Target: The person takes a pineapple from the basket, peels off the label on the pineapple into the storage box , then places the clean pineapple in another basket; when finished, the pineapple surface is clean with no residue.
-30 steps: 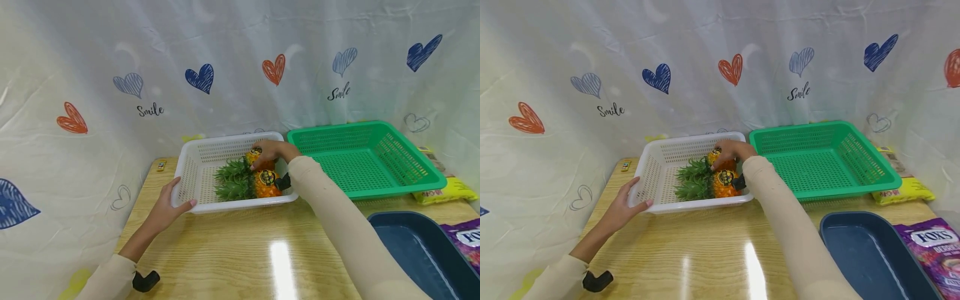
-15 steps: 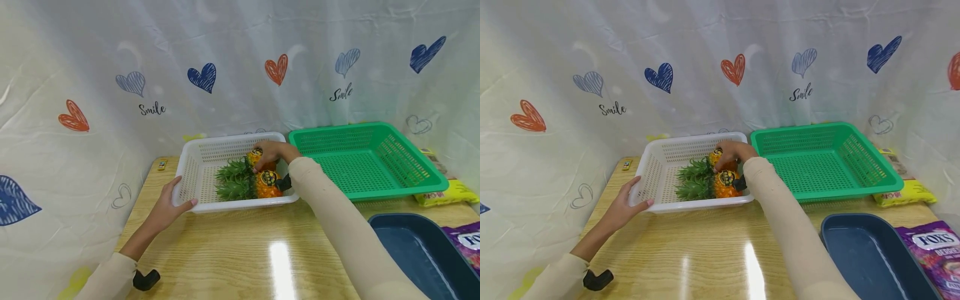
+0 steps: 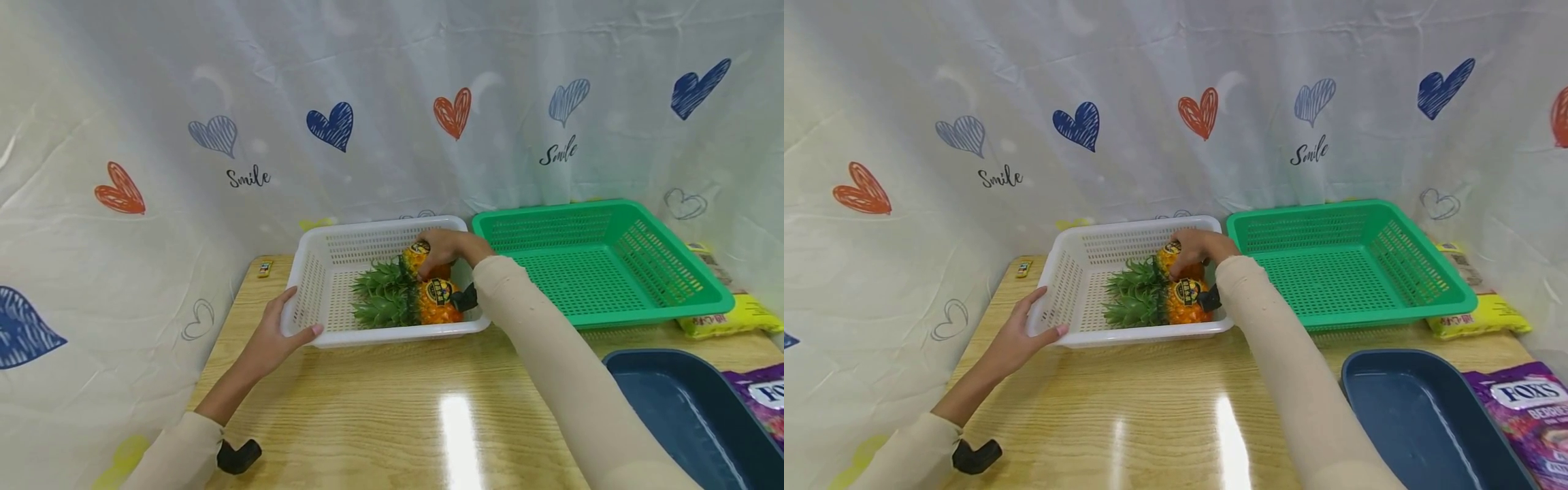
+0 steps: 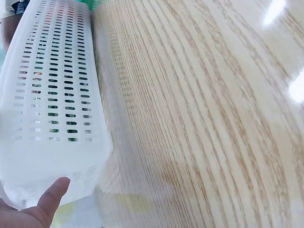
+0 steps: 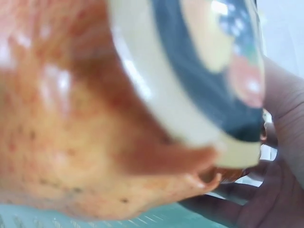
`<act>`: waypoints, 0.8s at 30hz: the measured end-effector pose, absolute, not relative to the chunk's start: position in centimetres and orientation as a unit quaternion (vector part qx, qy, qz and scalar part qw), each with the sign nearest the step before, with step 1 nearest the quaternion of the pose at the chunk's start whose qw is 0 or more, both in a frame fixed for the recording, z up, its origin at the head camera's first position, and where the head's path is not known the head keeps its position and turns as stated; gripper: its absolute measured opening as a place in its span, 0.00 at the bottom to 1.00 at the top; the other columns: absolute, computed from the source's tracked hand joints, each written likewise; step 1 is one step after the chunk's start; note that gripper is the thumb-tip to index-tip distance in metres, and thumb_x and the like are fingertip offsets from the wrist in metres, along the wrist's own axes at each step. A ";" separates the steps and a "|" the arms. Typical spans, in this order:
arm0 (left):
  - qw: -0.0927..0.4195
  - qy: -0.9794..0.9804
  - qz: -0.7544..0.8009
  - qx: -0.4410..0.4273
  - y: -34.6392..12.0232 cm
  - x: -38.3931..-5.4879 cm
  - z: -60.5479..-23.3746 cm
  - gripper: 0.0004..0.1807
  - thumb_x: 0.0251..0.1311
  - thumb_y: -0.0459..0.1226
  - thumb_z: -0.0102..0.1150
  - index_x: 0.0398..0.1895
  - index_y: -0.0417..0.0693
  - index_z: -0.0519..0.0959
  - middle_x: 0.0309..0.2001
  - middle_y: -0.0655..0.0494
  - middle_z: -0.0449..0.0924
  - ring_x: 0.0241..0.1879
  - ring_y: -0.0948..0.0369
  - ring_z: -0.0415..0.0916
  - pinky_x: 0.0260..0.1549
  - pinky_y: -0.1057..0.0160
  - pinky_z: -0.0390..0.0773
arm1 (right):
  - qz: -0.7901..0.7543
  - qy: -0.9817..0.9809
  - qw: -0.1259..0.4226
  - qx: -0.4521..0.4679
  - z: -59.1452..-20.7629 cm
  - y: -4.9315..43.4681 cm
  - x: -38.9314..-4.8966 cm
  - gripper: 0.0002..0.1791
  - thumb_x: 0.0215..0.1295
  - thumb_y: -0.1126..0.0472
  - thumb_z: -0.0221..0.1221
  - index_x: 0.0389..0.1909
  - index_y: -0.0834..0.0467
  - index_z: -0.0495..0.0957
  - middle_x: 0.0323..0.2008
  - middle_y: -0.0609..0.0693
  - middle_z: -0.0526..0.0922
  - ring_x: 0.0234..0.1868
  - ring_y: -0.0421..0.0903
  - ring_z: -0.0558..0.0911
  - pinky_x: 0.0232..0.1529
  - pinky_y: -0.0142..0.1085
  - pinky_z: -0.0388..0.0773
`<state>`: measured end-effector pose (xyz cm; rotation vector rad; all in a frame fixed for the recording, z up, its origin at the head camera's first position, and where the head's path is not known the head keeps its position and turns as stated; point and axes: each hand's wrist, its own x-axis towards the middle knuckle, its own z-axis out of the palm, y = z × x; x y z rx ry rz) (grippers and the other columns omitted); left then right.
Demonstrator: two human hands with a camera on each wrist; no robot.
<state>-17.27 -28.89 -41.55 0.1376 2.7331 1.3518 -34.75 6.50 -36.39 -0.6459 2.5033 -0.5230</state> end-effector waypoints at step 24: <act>0.046 0.889 0.452 0.051 -29.0 -17.3 -41.7 0.54 0.64 0.53 0.64 0.82 0.51 0.39 0.77 0.36 0.41 0.67 0.39 0.62 0.60 0.41 0.70 | -0.194 0.921 0.226 -0.252 -36.1 7.0 -35.0 0.50 0.56 0.44 0.70 0.75 0.59 0.59 0.74 0.61 0.62 0.69 0.59 0.68 0.63 0.53 0.71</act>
